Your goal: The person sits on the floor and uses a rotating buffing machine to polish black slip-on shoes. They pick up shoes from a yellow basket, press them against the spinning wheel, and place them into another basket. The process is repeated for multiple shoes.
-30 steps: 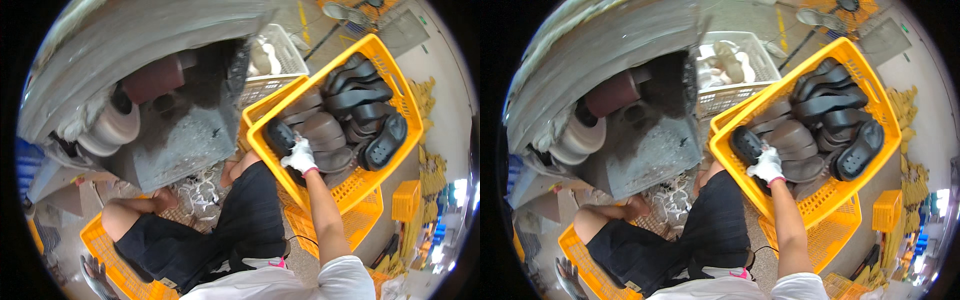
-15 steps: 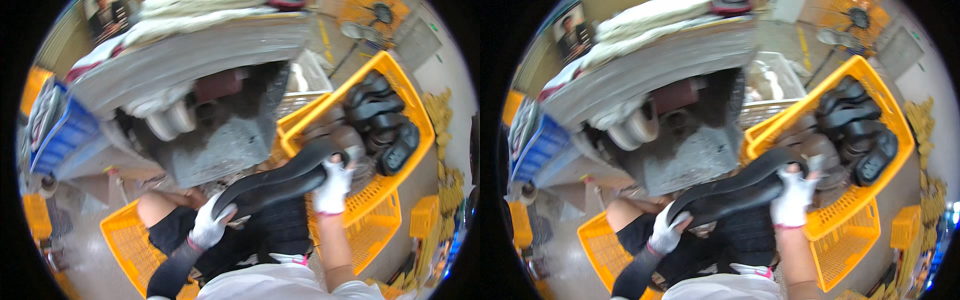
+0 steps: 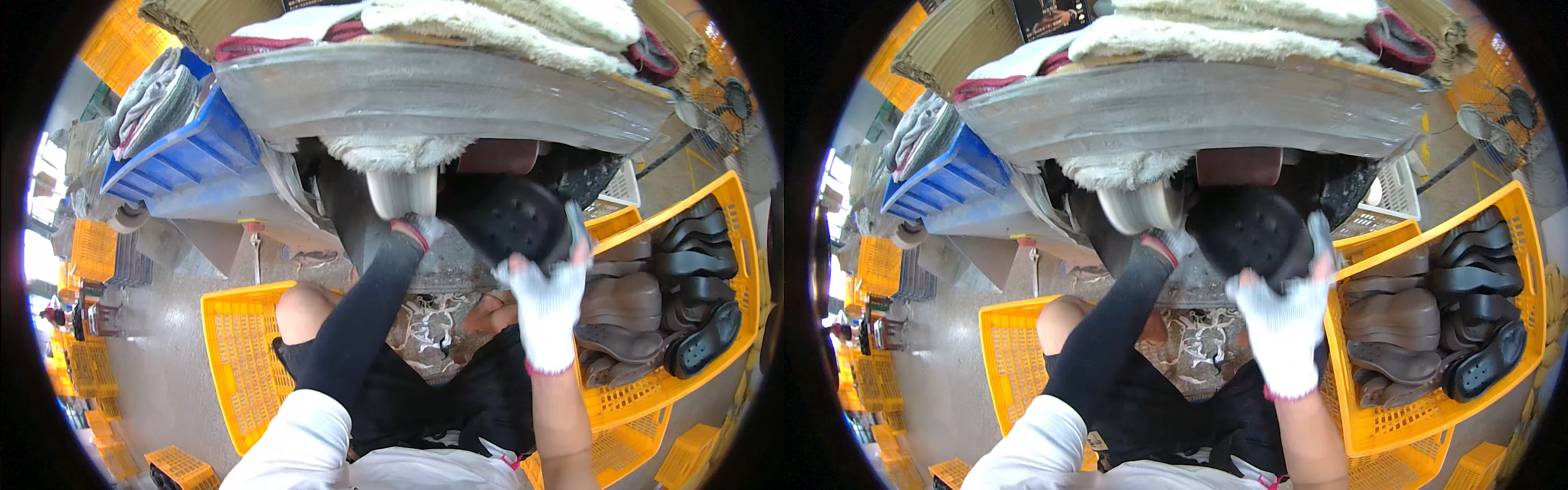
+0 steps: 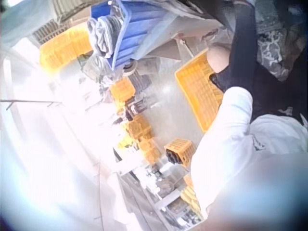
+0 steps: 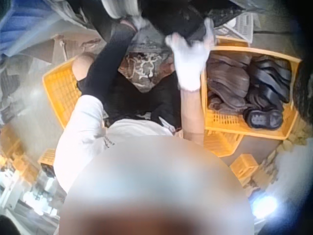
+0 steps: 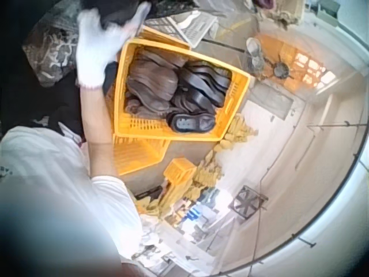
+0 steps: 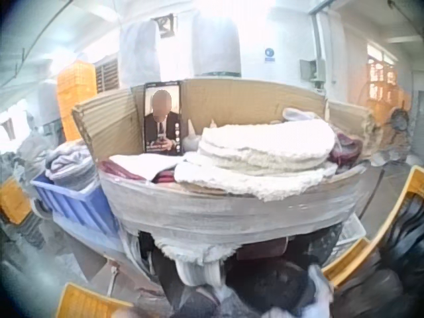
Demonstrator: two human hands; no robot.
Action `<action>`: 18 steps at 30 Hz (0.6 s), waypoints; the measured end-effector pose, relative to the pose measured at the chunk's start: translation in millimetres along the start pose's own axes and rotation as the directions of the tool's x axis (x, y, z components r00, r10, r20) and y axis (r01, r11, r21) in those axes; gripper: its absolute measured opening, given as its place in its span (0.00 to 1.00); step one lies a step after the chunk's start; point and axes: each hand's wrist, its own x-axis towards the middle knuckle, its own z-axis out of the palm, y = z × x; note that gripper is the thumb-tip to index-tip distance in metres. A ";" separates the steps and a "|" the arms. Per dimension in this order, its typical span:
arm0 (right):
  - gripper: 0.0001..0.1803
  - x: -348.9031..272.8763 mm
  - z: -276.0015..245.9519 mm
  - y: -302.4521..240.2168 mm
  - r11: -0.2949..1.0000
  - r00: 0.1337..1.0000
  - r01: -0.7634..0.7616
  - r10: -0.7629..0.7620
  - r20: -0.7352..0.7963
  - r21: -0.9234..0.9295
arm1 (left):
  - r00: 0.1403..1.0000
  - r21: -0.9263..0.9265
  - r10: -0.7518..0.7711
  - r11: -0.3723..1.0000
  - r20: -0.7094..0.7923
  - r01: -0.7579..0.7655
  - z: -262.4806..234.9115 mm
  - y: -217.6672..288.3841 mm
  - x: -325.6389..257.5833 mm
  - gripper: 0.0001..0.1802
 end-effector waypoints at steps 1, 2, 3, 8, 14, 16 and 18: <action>0.48 13.9 10.0 0.9 0.987 0.996 -0.085 0.081 0.031 0.136 | 1.000 0.109 0.013 0.994 0.003 -0.013 0.6 -13.7 -0.7 0.37; 0.43 27.4 16.6 1.6 0.948 0.984 -0.178 0.165 0.071 0.262 | 0.999 0.204 -0.021 0.979 0.046 0.012 2.1 -22.3 -4.3 0.37; 0.39 40.3 22.2 3.1 0.870 0.967 -0.249 0.203 0.152 0.426 | 0.988 0.323 -0.093 0.945 0.127 0.047 1.1 -28.1 -10.5 0.36; 0.18 75.8 38.9 12.3 0.946 0.961 -0.268 0.249 0.120 0.180 | 0.943 0.480 -0.327 0.838 0.064 0.258 -16.3 15.3 -55.0 0.27; 0.21 92.2 61.8 26.5 0.947 0.943 -0.287 0.253 0.218 0.144 | 0.975 0.022 -0.112 0.994 0.195 0.109 -51.3 63.9 -59.5 0.41; 0.34 73.4 59.4 19.5 0.946 0.937 -0.295 0.258 0.237 0.137 | 0.946 -0.047 -0.232 0.968 0.226 0.248 -45.7 66.5 -40.3 0.45; 0.43 35.2 42.0 6.1 0.979 0.963 -0.200 0.191 0.188 0.028 | 0.960 -0.138 -0.278 0.950 0.020 0.278 -31.9 71.7 -24.7 0.45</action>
